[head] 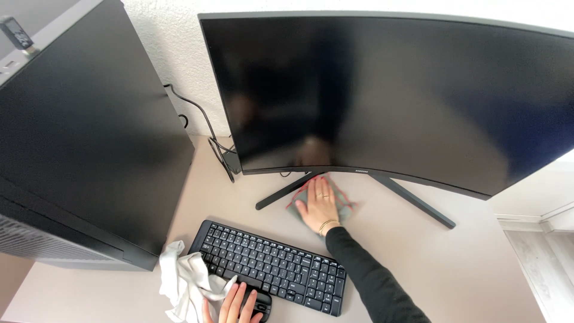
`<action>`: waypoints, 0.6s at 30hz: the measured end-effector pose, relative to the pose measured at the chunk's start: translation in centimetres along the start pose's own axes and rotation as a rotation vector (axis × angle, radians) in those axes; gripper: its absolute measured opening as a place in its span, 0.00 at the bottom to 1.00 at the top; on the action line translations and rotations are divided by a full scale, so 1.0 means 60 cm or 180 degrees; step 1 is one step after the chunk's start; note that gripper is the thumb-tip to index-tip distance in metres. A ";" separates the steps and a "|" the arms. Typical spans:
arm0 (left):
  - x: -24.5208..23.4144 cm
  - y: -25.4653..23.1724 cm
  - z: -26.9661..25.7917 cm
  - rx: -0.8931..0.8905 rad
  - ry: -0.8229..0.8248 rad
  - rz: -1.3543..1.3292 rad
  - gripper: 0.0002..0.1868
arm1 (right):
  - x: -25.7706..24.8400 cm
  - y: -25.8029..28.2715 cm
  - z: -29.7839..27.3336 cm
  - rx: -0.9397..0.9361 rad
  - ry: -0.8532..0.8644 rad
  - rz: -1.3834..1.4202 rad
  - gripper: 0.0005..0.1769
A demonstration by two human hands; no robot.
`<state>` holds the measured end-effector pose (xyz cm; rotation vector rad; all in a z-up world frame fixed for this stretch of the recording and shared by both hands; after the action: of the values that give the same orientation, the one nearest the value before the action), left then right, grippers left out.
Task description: The person wipes a curved computer monitor with a cloth, then cleans the desk surface around the keyboard and mouse. They move the keyboard and mouse aside to wipe the desk underneath, then return the items to their original positions.
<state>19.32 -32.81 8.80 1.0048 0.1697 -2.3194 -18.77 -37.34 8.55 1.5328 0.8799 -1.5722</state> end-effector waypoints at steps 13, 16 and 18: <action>0.005 0.014 -0.050 -0.0503 -0.0189 -0.0065 0.23 | -0.023 -0.041 -0.018 -0.1409 -0.1155 0.1810 0.31; 0.024 0.042 -0.103 -0.0602 -0.0260 0.0144 0.24 | 0.058 -0.167 0.081 -0.0195 -0.1484 0.1292 0.19; 0.024 0.061 -0.138 -0.0796 0.0487 0.0137 0.21 | 0.080 -0.224 0.157 0.0258 -0.0989 0.0697 0.29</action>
<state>25.77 -33.66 2.39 1.0452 0.4820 -2.1186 -35.05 -39.43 3.73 1.3403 0.4646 -1.6414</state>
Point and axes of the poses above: each hand's wrist, its own z-axis towards the middle knuckle, its own x-axis out of the palm, y = z × x, the point moved 3 cm from there along z, towards the middle knuckle, and after that the axes turned 13 degrees about y, right-handed, at the moved point
